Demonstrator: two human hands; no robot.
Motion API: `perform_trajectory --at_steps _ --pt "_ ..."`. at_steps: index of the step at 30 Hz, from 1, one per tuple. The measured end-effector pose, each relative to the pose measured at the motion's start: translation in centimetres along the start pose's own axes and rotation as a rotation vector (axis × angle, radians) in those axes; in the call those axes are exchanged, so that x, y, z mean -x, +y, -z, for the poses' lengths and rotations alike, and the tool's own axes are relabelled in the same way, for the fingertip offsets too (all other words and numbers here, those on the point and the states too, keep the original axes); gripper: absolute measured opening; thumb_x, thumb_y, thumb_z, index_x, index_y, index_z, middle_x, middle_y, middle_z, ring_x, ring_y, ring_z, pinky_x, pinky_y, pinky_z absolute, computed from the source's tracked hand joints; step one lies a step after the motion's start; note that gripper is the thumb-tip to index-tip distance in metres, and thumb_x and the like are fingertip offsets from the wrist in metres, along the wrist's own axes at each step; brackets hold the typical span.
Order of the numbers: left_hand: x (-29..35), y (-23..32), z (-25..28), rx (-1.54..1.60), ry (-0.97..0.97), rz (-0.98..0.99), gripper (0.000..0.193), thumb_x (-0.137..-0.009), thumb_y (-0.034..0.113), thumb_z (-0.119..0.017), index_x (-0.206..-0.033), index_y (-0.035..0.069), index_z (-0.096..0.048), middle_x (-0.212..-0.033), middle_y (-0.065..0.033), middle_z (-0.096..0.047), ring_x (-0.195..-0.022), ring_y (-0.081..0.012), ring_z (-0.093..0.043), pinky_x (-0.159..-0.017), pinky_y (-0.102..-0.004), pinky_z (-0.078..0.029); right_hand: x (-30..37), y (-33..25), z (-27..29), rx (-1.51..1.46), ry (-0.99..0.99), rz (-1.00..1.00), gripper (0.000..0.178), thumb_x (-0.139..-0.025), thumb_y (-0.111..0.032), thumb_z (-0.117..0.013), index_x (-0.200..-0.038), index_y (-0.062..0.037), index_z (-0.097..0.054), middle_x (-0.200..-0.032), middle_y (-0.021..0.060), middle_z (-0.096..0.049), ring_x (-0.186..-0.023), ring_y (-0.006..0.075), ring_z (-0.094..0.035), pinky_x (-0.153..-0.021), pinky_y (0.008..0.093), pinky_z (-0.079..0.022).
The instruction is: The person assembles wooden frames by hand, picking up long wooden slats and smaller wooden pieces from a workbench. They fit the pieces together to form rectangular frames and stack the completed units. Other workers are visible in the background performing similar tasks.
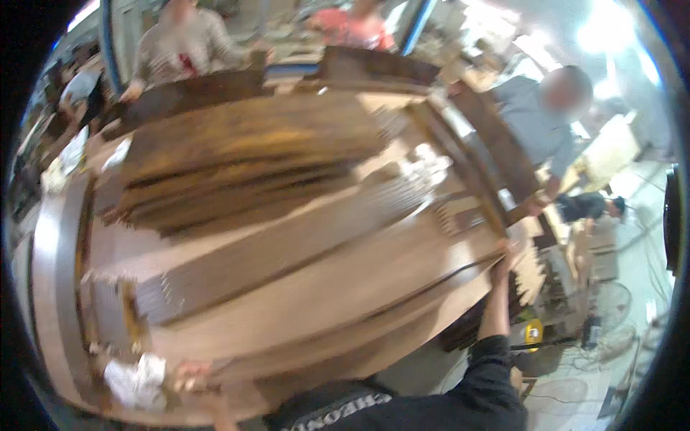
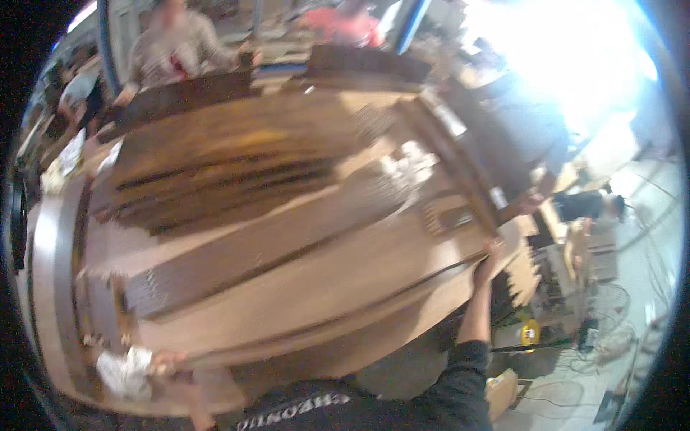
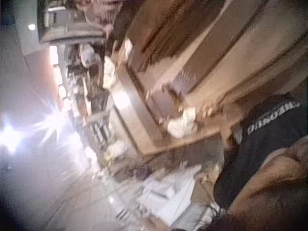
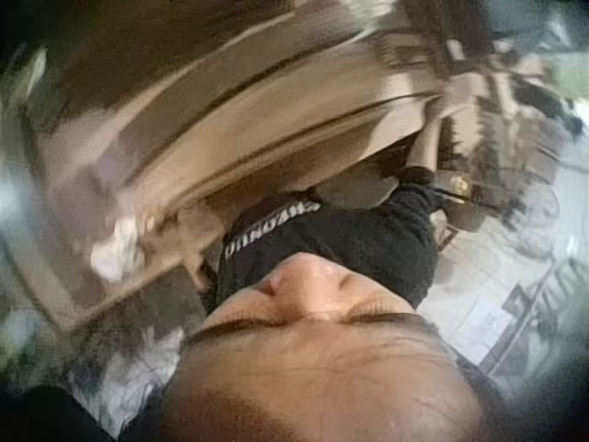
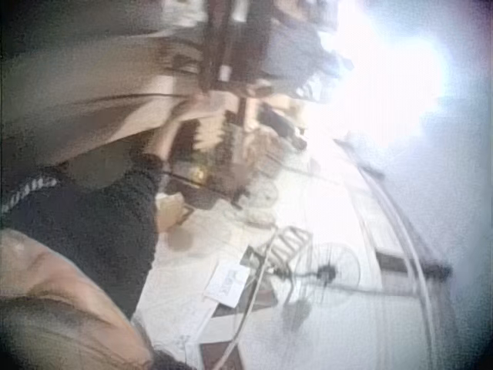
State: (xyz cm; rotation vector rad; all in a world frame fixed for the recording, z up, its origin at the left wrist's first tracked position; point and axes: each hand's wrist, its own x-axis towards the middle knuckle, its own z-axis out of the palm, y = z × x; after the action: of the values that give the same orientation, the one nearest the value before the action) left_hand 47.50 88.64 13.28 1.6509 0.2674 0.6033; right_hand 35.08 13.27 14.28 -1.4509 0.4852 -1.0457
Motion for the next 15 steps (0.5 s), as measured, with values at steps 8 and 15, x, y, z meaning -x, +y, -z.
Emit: perform_trajectory --at_steps 8,15 --pt "-7.6 7.1 3.2 0.475 -0.91 0.267 0.057 -0.078 0.052 -0.052 -0.092 -0.003 -0.056 -0.085 -0.0128 -0.058 -0.085 -0.0241 -0.056 -0.079 -0.0367 -0.046 0.8 -2.4 -2.7 0.053 0.112 -0.062 0.038 -0.089 -0.043 -0.048 -0.104 -0.0088 -0.055 -0.099 0.001 -0.052 -0.101 0.0142 -0.046 -0.094 0.0311 -0.033" --pt "-11.0 7.2 -13.0 -0.712 -1.249 -0.624 0.026 -0.073 0.026 -0.07 -0.092 0.009 -0.062 -0.082 -0.0124 -0.058 -0.079 -0.0316 -0.058 -0.07 -0.0389 -0.046 1.9 -2.2 2.2 0.035 0.101 -0.002 0.036 -0.089 -0.039 -0.046 -0.1 -0.0073 -0.059 -0.118 0.005 -0.043 -0.109 0.0172 -0.042 -0.101 0.034 -0.026"
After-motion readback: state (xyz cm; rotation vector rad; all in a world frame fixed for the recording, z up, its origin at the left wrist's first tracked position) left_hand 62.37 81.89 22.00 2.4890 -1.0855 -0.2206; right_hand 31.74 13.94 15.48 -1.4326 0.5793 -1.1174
